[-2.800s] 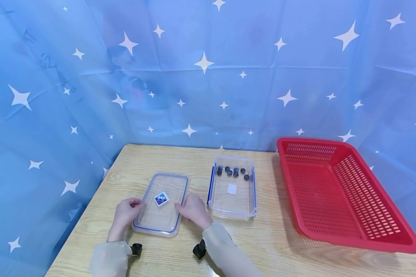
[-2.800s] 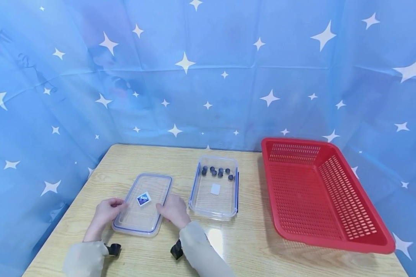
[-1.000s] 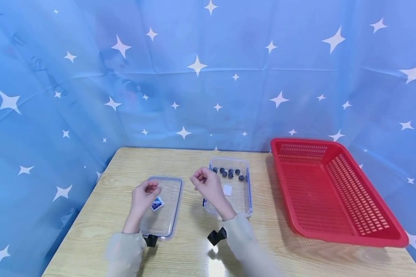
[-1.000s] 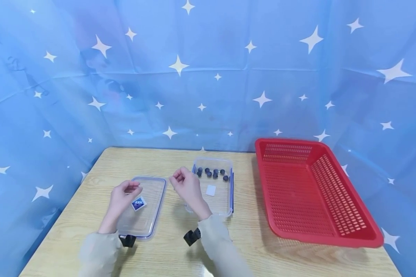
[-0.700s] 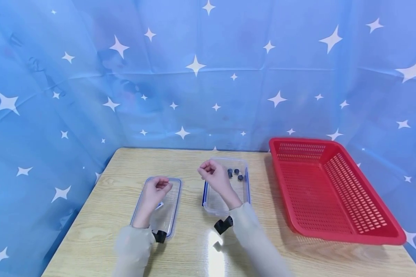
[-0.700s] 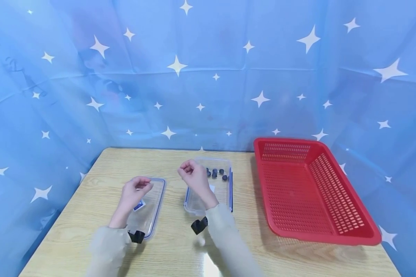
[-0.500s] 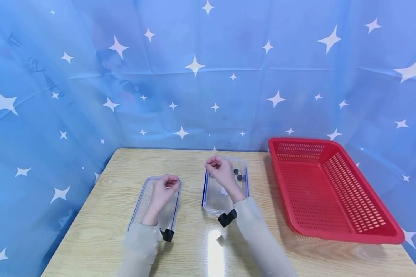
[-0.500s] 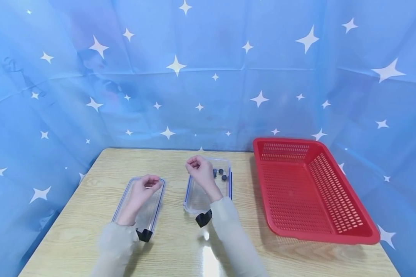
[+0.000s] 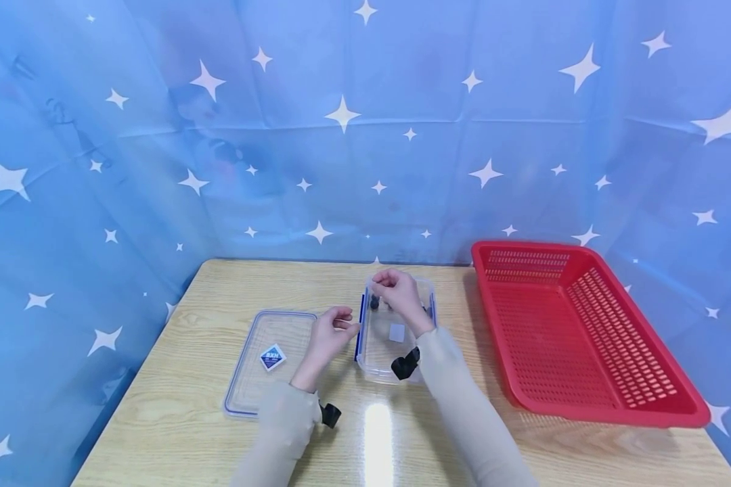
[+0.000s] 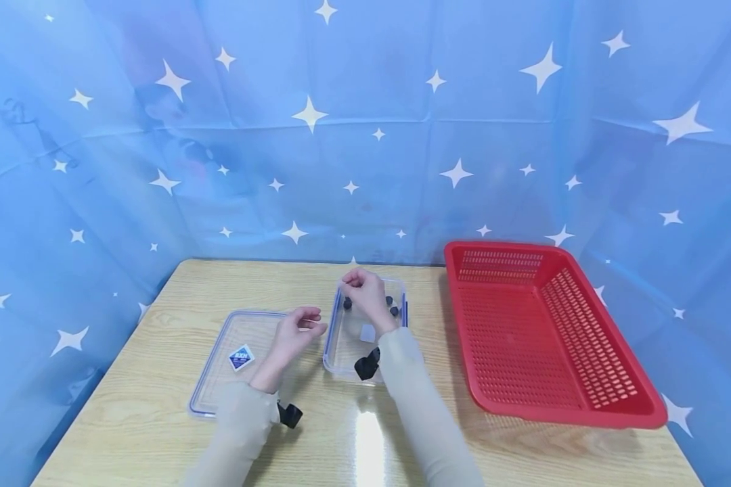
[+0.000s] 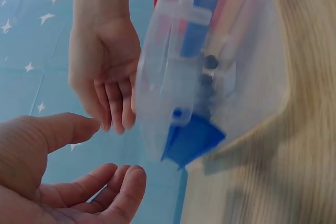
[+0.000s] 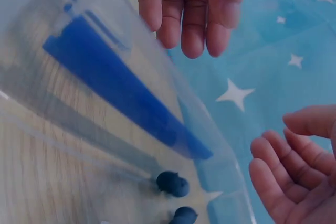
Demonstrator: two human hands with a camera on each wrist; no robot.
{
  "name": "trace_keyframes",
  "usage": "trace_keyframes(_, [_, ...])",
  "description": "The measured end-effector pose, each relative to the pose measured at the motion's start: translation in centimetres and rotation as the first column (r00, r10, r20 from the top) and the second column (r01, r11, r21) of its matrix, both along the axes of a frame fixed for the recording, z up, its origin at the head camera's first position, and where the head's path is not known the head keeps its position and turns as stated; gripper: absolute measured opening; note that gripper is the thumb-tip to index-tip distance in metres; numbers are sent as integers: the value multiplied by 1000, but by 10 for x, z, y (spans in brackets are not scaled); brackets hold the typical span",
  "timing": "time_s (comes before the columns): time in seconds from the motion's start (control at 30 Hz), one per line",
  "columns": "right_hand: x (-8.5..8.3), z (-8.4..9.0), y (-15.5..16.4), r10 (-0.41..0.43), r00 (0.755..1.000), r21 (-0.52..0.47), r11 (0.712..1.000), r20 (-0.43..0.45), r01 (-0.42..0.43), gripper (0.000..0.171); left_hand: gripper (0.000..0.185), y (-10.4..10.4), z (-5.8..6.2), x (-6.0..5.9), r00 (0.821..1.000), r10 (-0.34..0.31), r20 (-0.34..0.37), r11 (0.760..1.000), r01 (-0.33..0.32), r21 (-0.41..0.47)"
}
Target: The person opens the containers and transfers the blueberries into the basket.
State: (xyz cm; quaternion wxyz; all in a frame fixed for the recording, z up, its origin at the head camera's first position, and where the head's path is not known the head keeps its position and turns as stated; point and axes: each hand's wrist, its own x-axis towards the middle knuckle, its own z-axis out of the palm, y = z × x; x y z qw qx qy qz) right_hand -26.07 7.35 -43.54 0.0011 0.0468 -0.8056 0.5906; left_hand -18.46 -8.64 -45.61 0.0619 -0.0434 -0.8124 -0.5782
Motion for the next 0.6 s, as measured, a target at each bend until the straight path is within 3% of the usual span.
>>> trace_keyframes(0.2, [-6, -5, 1, 23, 999, 12, 1000, 37, -23, 14, 34, 12, -1, 1, 999, -41, 13, 999, 41, 14])
trace_keyframes(0.43, [-15, -15, 3, 47, 996, 55, 997, 80, -52, 14, 39, 18, -2, 0, 998, -36, 53, 999, 37, -26])
trace_keyframes(0.6, [-18, -22, 4, 61, 991, 35, 997, 122, -66, 15, 38, 18, -6, -1, 997, -52, 64, 997, 55, -45])
